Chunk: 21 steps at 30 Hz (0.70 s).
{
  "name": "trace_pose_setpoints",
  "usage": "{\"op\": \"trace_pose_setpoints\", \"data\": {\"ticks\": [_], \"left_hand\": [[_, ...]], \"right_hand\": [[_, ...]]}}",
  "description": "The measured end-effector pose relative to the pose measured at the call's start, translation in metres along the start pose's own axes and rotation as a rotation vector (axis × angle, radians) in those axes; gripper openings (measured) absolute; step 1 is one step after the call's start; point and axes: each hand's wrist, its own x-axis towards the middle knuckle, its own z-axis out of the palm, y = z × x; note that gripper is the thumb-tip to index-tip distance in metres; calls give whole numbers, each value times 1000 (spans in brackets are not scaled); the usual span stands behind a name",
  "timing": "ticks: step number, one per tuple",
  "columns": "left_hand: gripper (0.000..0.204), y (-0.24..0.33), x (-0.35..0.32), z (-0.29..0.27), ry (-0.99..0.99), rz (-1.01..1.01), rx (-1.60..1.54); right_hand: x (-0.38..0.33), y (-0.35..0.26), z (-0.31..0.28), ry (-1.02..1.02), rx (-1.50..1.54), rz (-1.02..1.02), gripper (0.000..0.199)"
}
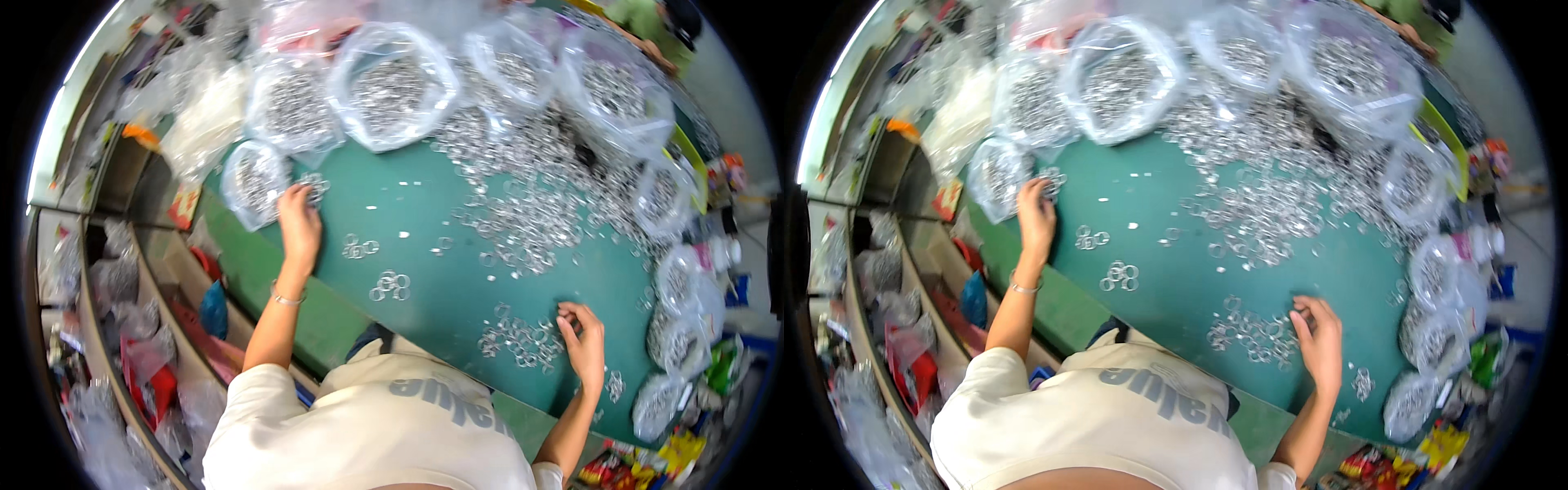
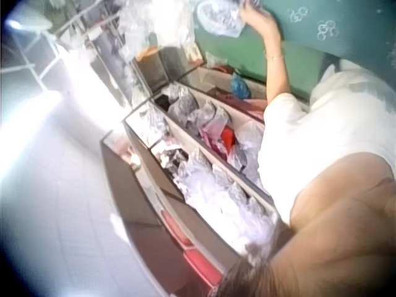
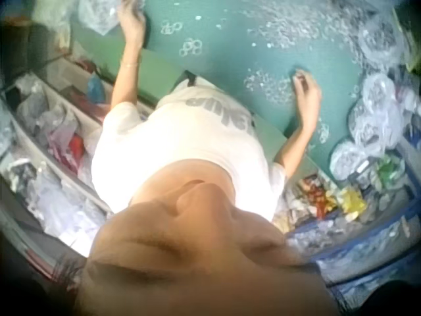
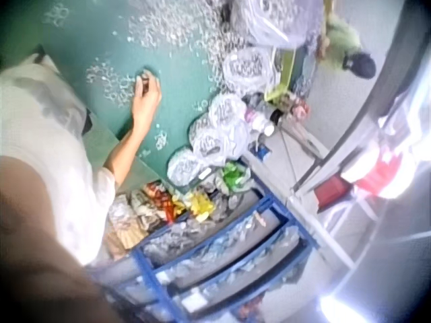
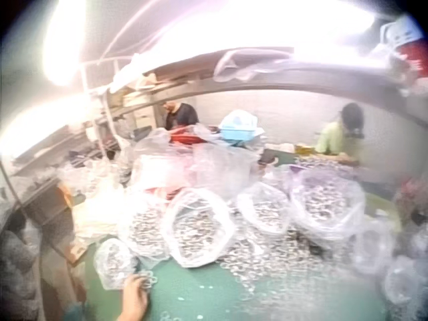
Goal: The person sorts small metal rings on a table by hand, then walks to a storage shelf to move bags of rings before returning to the table to continue sorting.
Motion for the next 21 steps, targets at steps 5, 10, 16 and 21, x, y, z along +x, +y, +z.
{"op": "trace_pose_setpoints", "data": {"ticks": [5, 10, 16, 21], "left_hand": [[42, 89, 5, -19, -84, 19, -214], [50, 215, 7, 29, -683, 331, -573], [61, 292, 7, 103, -601, 678, -436], [44, 291, 5, 102, -736, 810, -372]], "right_hand": [[39, 24, -21, 184, -97, -26, 27], [106, 30, 4, 261, -327, -292, 48], [84, 31, 14, 223, -235, -226, 24], [60, 28, -4, 195, 0, 46, 13]]}}
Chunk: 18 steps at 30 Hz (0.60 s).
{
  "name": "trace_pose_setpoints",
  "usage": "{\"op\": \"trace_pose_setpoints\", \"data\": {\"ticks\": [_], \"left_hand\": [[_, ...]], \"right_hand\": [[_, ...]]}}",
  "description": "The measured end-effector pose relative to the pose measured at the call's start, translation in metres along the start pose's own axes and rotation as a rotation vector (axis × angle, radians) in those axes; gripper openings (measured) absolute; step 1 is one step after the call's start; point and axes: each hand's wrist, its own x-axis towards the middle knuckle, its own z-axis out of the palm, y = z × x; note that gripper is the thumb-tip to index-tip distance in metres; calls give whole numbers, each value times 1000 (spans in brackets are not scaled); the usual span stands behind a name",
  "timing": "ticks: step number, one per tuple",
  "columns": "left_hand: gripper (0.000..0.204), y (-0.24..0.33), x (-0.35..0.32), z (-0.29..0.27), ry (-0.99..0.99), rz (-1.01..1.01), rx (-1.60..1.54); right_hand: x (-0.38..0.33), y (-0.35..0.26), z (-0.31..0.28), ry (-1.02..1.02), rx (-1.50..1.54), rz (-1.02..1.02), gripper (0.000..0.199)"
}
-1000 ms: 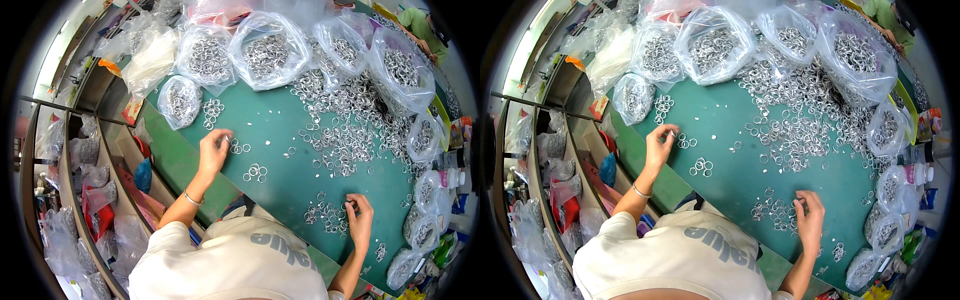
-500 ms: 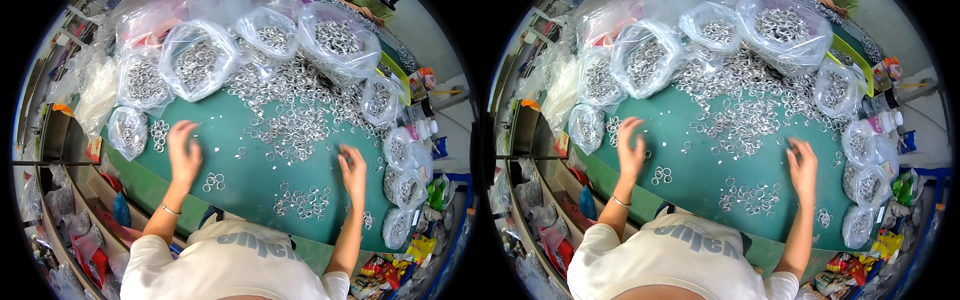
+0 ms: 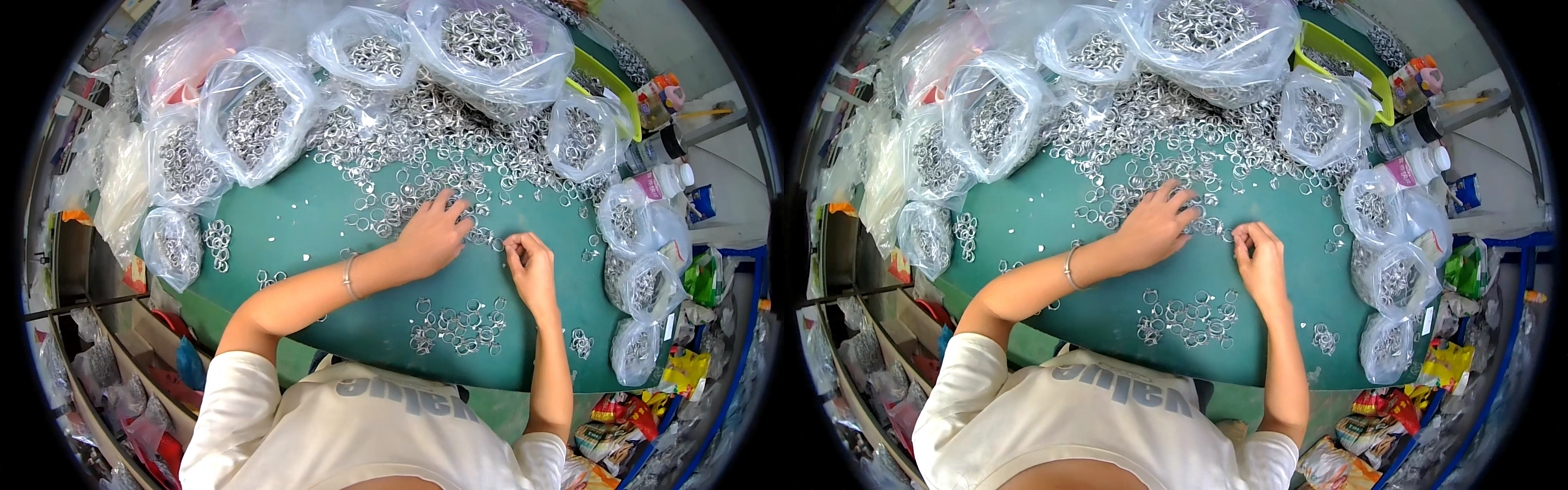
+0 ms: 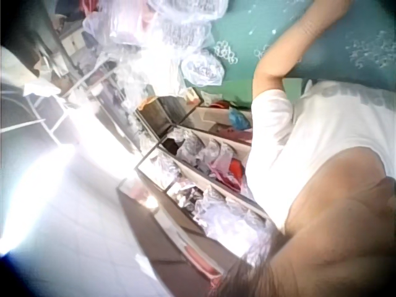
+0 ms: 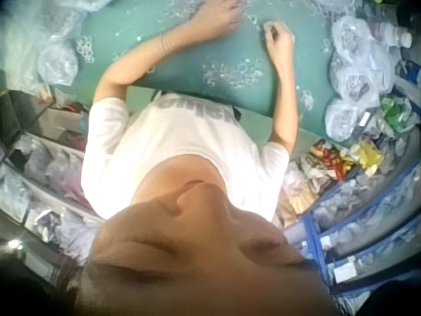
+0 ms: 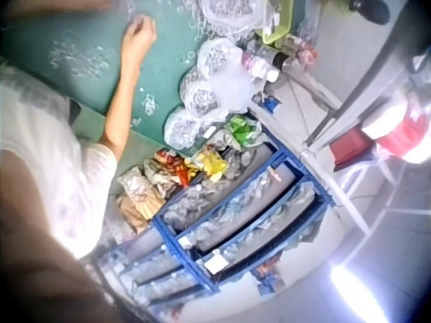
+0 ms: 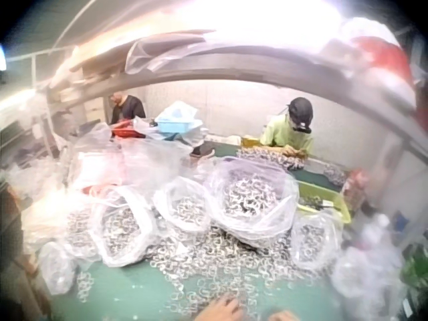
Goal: The person sorts small metal rings on a table by hand, then walks to a storage shelf to move bags of rings before returning to the table to continue sorting.
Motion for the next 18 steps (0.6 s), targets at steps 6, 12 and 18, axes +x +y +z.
{"op": "trace_pose_setpoints", "data": {"ticks": [6, 12, 18], "left_hand": [[26, 4, -16, 0, 92, 82, -87], [24, -17, -17, -12, 274, -150, -513], [21, -39, -8, -15, 281, -579, -1092]], "right_hand": [[-1, -7, 17, 93, -264, -378, 33], [-8, 6, -1, -183, -34, -72, 24], [23, 0, 1, 123, -110, -139, 27]]}}
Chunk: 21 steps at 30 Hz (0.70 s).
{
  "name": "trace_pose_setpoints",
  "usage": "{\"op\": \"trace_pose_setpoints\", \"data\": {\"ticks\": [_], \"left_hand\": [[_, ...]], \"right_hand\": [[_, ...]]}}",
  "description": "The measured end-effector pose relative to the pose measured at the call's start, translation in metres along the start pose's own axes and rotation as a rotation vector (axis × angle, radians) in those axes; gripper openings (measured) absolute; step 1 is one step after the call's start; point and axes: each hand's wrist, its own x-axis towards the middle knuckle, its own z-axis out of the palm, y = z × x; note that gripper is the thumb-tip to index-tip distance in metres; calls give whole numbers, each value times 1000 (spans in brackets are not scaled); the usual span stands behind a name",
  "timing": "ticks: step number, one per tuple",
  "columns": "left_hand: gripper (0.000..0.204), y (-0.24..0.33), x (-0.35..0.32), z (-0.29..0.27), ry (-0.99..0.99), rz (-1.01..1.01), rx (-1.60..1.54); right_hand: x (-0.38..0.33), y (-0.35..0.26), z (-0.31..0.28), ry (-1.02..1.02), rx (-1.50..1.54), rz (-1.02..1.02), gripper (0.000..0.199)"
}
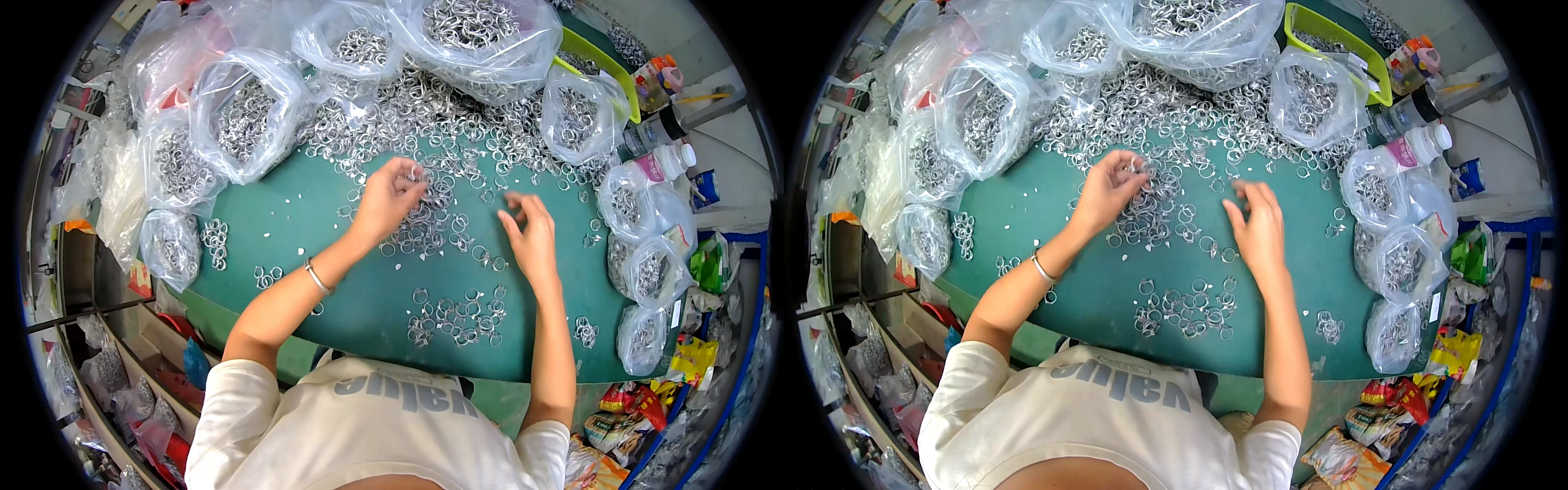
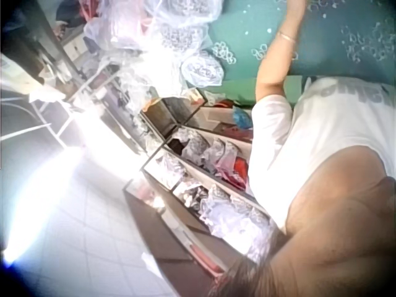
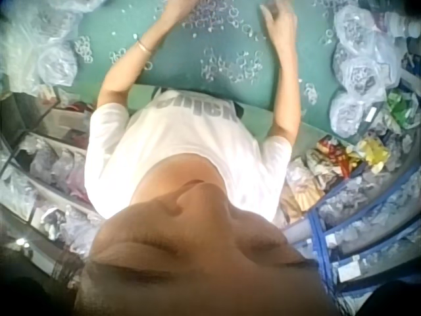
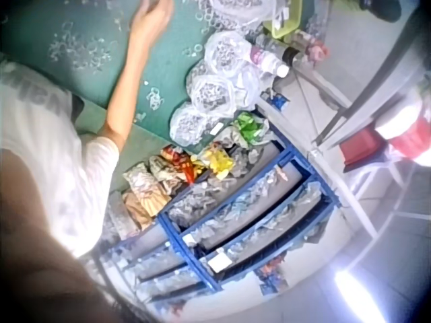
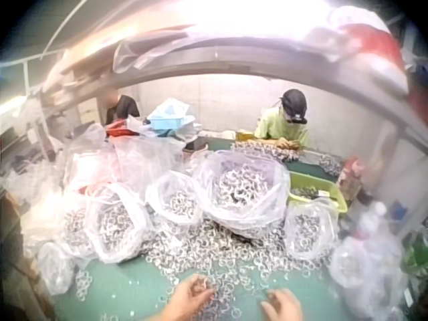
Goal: The person sorts small metal rings on a table by hand, then walks to a storage shelf to move bags of rings before returning to the table to continue sorting.
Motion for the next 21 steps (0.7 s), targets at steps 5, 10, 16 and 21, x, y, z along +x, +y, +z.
{"op": "trace_pose_setpoints", "data": {"ticks": [5, 10, 16, 21], "left_hand": [[32, 6, 4, 0, 46, 148, 105], [29, 16, -17, -3, 91, 496, 612], [29, 15, -38, 36, -141, 590, 748], [29, 19, -65, 50, -363, 478, 604]], "right_hand": [[15, 14, 21, 14, -188, -153, 32], [-9, 1, -5, -77, 146, 106, 31], [-62, 5, -26, -179, 818, 437, 29], [-112, 4, -35, -164, 679, 401, 31]]}}
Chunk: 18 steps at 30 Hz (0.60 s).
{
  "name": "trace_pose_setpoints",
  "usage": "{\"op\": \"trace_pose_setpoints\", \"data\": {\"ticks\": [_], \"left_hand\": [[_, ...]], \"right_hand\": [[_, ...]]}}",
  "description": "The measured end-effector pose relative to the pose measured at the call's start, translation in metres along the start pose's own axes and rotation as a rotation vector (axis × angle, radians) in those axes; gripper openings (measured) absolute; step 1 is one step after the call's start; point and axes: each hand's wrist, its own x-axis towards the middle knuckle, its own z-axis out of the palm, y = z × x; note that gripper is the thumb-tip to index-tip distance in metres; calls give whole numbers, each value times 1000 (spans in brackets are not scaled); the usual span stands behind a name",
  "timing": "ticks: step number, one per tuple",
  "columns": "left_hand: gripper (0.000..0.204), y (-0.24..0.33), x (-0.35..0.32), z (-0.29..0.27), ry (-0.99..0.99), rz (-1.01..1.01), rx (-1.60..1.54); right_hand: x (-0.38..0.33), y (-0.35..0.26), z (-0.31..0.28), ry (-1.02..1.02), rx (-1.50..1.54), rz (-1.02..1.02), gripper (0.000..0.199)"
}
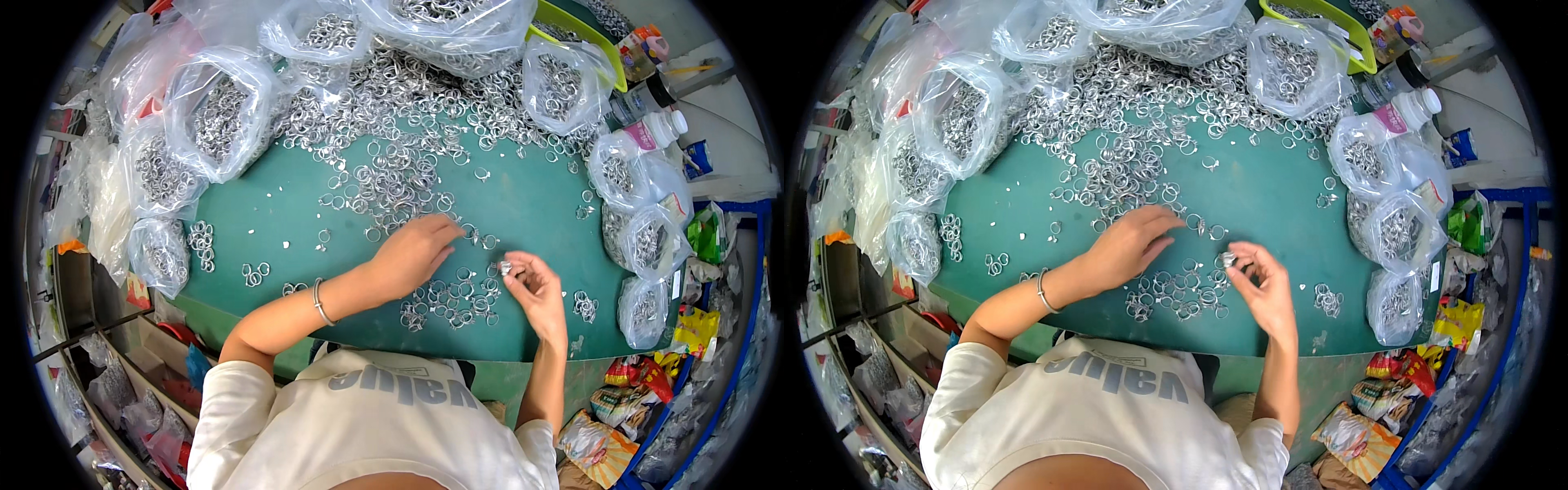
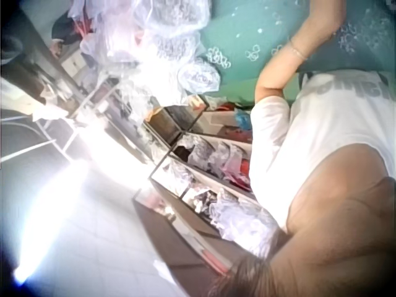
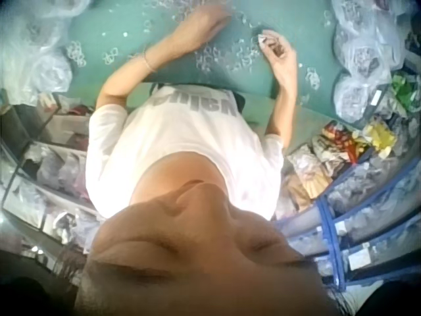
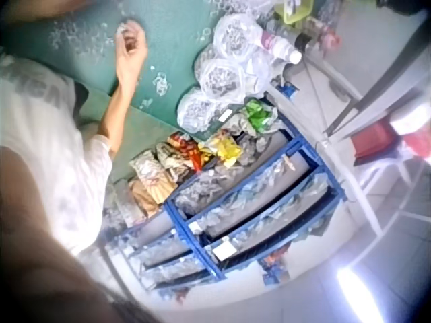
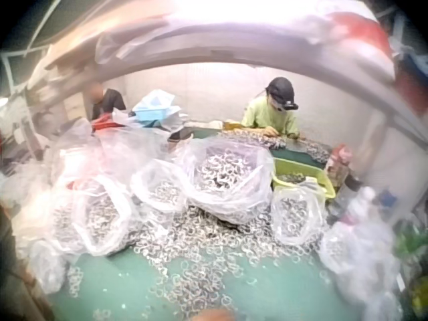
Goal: The person sorts small metal rings on a table by hand, then walks to a storage shelf to move bags of rings before returning to the table to continue sorting.
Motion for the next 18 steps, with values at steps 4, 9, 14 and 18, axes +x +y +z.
{"op": "trace_pose_setpoints", "data": {"ticks": [4, 9, 14, 18], "left_hand": [[32, 18, -15, 6, -193, -246, -403], [30, 12, -32, 19, -277, -522, -1108], [28, 11, -31, -12, -159, -565, -1059], [29, 2, -22, -62, -4, -467, -858]], "right_hand": [[-14, -7, 25, -26, -69, -54, 29], [-20, -30, 55, -10, -374, -308, 36], [-21, -32, 58, 119, -401, -354, 42], [-25, -22, 49, 129, -390, -328, 36]]}}
